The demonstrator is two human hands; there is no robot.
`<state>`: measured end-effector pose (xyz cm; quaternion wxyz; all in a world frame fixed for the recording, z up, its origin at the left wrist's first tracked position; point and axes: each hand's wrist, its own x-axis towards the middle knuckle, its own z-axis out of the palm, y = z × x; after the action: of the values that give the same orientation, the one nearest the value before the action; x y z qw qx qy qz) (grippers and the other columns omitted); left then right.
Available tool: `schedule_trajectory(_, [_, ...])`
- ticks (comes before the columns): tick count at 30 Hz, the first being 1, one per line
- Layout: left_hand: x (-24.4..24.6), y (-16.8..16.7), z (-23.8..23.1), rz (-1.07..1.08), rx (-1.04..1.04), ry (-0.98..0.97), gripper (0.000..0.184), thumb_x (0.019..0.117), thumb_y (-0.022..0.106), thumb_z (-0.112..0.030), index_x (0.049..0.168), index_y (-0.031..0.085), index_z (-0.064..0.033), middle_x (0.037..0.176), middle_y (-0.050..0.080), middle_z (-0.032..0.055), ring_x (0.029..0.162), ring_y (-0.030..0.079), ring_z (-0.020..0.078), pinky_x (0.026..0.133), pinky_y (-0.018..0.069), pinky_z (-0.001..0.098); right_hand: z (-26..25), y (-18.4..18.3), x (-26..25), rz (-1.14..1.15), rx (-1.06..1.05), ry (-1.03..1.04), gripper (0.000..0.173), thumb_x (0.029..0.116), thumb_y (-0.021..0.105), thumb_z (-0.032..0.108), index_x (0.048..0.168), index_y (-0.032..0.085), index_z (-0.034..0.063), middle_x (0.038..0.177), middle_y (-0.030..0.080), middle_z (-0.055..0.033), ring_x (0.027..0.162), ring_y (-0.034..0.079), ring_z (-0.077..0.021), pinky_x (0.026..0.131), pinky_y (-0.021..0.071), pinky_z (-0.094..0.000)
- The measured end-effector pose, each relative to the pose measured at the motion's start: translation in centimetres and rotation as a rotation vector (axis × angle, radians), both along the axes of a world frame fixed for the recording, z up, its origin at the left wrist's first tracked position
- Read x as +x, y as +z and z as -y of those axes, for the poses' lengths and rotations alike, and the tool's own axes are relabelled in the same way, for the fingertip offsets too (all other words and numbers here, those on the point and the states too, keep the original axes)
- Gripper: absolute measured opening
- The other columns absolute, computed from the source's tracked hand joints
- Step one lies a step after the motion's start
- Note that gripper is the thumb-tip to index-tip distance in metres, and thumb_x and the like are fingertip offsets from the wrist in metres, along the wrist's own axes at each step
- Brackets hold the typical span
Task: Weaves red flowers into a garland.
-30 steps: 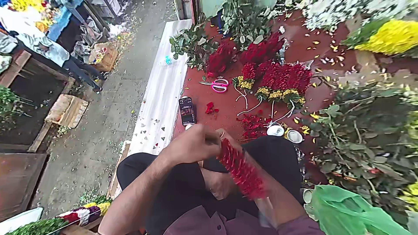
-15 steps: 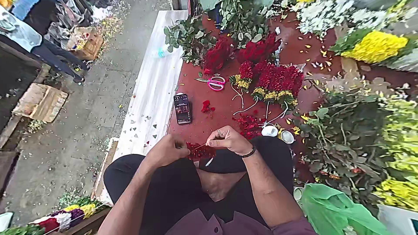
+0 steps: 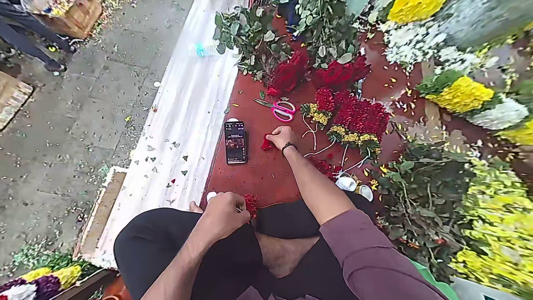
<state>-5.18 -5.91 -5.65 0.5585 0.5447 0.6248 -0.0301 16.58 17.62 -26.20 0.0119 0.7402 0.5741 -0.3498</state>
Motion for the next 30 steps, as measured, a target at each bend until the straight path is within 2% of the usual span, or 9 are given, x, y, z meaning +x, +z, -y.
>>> schedule_trajectory(3, [0.0, 0.2, 0.1, 0.027, 0.007, 0.002, 0.019, 0.0878, 0.069, -0.037, 0.081, 0.071, -0.0191, 0.069, 0.064, -0.0032, 0.066, 0.061, 0.0149, 0.066, 0.0493, 0.0469, -0.2, -0.7, 0.0, -0.252, 0.103, -0.105, 0.027, 0.0757, 0.087, 0.02, 0.098, 0.077, 0.0077, 0.096, 0.074, -0.0127, 0.091, 0.07, -0.03, 0.083, 0.056, -0.057])
schedule_trajectory(5, [0.1, 0.3, 0.2, 0.039, 0.012, -0.012, 0.018, 0.0881, 0.069, -0.036, 0.082, 0.071, -0.0191, 0.069, 0.065, -0.0036, 0.066, 0.061, 0.0146, 0.067, 0.0495, 0.0466, 0.0, -0.3, 0.9, -0.403, 0.15, -0.154, 0.021, 0.0804, 0.082, 0.014, 0.099, 0.076, 0.006, 0.094, 0.075, -0.0105, 0.083, 0.071, -0.0235, 0.081, 0.0592, -0.0478])
schedule_trajectory(9, [0.7, 0.6, 0.3, 0.045, 0.028, -0.037, 0.018, 0.088, 0.069, -0.036, 0.082, 0.072, -0.0194, 0.07, 0.066, -0.0036, 0.066, 0.062, 0.014, 0.066, 0.0503, 0.0463, 0.7, 1.9, 3.5, -0.442, 0.138, -0.07, 0.015, 0.0897, 0.075, 0.016, 0.102, 0.08, 0.0097, 0.097, 0.077, -0.0064, 0.088, 0.073, -0.0174, 0.087, 0.0588, -0.0436])
schedule_trajectory(14, [0.8, 0.3, 0.6, 0.028, 0.052, -0.037, 0.018, 0.0874, 0.07, -0.036, 0.082, 0.072, -0.0184, 0.07, 0.065, -0.0022, 0.066, 0.061, 0.0158, 0.065, 0.0502, 0.0474, 1.9, 5.3, 6.0, -0.455, 0.063, -0.09, 0.019, 0.0979, 0.067, 0.013, 0.114, 0.075, 0.008, 0.104, 0.076, -0.0098, 0.083, 0.074, -0.0195, 0.072, 0.0621, -0.0398])
schedule_trajectory(17, [0.7, -0.1, 0.8, 0.026, 0.074, -0.031, 0.019, 0.0869, 0.069, -0.036, 0.079, 0.07, -0.0182, 0.067, 0.062, -0.0023, 0.063, 0.06, 0.0159, 0.061, 0.0487, 0.0469, 3.5, 7.4, 6.8, -0.557, 0.054, -0.145, 0.026, 0.0942, 0.069, 0.005, 0.12, 0.071, 0.0058, 0.105, 0.073, -0.0135, 0.076, 0.072, -0.0204, 0.063, 0.0613, -0.036])
schedule_trajectory(19, [0.7, -0.4, 0.9, 0.028, 0.079, -0.017, 0.02, 0.0863, 0.07, -0.036, 0.077, 0.07, -0.0179, 0.067, 0.062, -0.0021, 0.063, 0.059, 0.0158, 0.061, 0.0488, 0.0468, 5.2, 8.6, 7.3, -0.668, 0.067, -0.184, 0.031, 0.0889, 0.074, 0.001, 0.119, 0.069, 0.0026, 0.104, 0.072, -0.0146, 0.072, 0.07, -0.0198, 0.06, 0.0599, -0.0343])
schedule_trajectory(22, [0.7, -0.6, 1.0, 0.035, 0.086, -0.002, 0.021, 0.086, 0.071, -0.036, 0.077, 0.07, -0.0171, 0.066, 0.062, -0.0021, 0.063, 0.059, 0.0155, 0.061, 0.0487, 0.0466, 8.3, 10.3, 7.7, -0.813, 0.084, -0.241, 0.023, 0.0864, 0.077, 0.001, 0.109, 0.071, -0.0015, 0.094, 0.074, -0.0121, 0.066, 0.067, -0.0166, 0.059, 0.058, -0.0318])
schedule_trajectory(25, [0.8, -0.8, 1.0, 0.036, 0.078, -0.006, 0.021, 0.087, 0.071, -0.036, 0.077, 0.07, -0.0175, 0.066, 0.062, -0.0024, 0.063, 0.059, 0.0148, 0.061, 0.0491, 0.0459, 10.6, 11.4, 7.7, -0.873, 0.046, -0.267, 0.019, 0.0928, 0.073, 0.005, 0.112, 0.073, 0.0013, 0.097, 0.074, -0.0113, 0.073, 0.068, -0.0172, 0.058, 0.056, -0.0308])
schedule_trajectory(30, [0.8, -0.9, 0.9, 0.033, 0.072, -0.004, 0.021, 0.0873, 0.071, -0.035, 0.077, 0.07, -0.0165, 0.066, 0.062, -0.0022, 0.061, 0.059, 0.0141, 0.06, 0.0492, 0.0444, 11.7, 11.7, 7.0, -0.906, 0.032, -0.243, 0.016, 0.0967, 0.065, 0.003, 0.109, 0.074, 0.0031, 0.091, 0.074, -0.0106, 0.063, 0.064, -0.0149, 0.052, 0.0523, -0.0276])
